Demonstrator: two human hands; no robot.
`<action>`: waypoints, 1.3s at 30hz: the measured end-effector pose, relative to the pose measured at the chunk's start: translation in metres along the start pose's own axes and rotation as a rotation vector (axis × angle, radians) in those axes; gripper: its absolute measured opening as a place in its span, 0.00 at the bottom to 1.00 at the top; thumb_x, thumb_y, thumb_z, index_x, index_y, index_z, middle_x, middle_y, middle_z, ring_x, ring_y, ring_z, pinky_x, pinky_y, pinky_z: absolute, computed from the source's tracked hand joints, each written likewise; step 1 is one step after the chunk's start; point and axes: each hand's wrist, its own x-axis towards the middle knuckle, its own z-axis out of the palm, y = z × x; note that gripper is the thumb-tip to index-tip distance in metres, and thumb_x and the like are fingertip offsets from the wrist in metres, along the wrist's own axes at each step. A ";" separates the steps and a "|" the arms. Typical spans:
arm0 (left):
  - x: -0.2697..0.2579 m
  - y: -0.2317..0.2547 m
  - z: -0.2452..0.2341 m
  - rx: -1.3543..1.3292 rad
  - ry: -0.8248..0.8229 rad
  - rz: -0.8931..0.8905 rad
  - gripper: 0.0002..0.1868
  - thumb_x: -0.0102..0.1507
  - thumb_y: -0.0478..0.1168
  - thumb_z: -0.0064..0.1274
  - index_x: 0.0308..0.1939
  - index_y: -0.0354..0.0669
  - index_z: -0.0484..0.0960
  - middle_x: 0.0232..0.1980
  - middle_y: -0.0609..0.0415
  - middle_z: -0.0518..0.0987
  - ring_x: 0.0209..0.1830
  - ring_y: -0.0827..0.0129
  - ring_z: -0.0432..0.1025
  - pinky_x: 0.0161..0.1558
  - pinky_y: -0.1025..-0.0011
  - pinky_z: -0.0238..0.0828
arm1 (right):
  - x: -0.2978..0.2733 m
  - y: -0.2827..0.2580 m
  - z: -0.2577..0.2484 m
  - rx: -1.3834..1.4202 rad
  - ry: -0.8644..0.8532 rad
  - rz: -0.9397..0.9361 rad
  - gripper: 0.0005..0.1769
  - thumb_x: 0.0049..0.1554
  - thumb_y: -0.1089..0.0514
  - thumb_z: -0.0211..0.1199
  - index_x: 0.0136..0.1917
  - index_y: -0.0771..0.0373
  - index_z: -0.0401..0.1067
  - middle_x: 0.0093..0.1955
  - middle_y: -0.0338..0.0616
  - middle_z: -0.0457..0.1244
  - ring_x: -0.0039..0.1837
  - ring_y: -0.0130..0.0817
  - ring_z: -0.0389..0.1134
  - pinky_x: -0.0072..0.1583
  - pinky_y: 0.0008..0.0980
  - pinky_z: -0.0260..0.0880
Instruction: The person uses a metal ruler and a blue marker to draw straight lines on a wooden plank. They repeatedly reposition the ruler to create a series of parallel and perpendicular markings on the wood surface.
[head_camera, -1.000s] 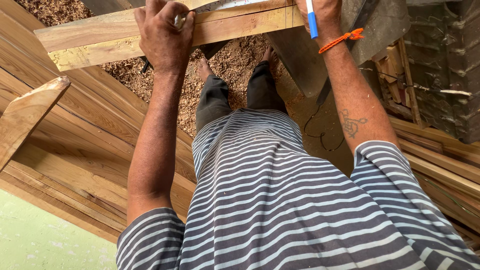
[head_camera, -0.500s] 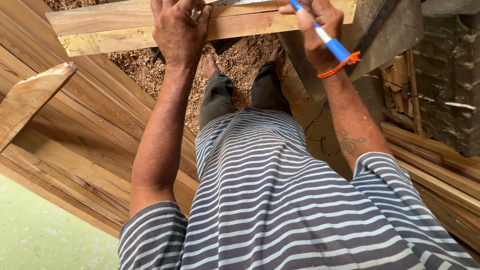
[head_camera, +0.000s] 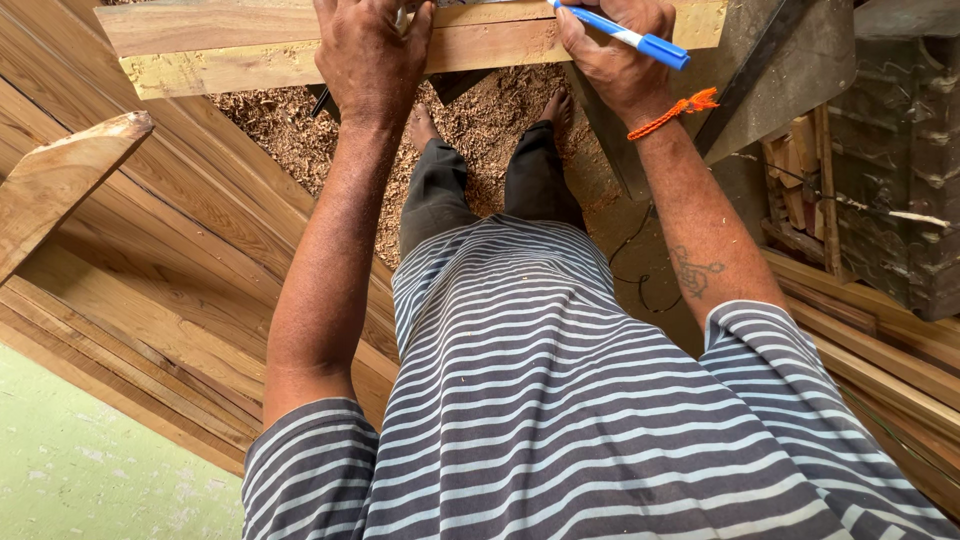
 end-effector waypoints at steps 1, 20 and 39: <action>0.001 0.000 0.000 0.005 0.013 0.006 0.10 0.64 0.53 0.70 0.43 0.57 0.89 0.38 0.58 0.82 0.49 0.64 0.74 0.29 0.70 0.81 | 0.000 0.001 -0.001 0.136 -0.045 0.054 0.07 0.64 0.57 0.73 0.52 0.60 0.78 0.47 0.38 0.73 0.45 0.33 0.74 0.50 0.35 0.73; -0.001 -0.002 0.004 0.036 0.022 0.006 0.12 0.63 0.55 0.70 0.44 0.57 0.89 0.38 0.56 0.81 0.48 0.63 0.75 0.25 0.72 0.80 | 0.000 0.006 0.001 0.405 -0.156 0.152 0.04 0.70 0.61 0.69 0.58 0.61 0.80 0.50 0.37 0.73 0.47 0.28 0.75 0.51 0.27 0.77; 0.003 0.004 -0.002 0.076 0.056 0.009 0.11 0.60 0.54 0.71 0.39 0.59 0.88 0.38 0.58 0.81 0.47 0.62 0.74 0.25 0.69 0.78 | 0.005 0.001 -0.003 0.491 -0.185 0.246 0.04 0.67 0.63 0.67 0.56 0.61 0.80 0.49 0.39 0.74 0.48 0.28 0.76 0.53 0.27 0.76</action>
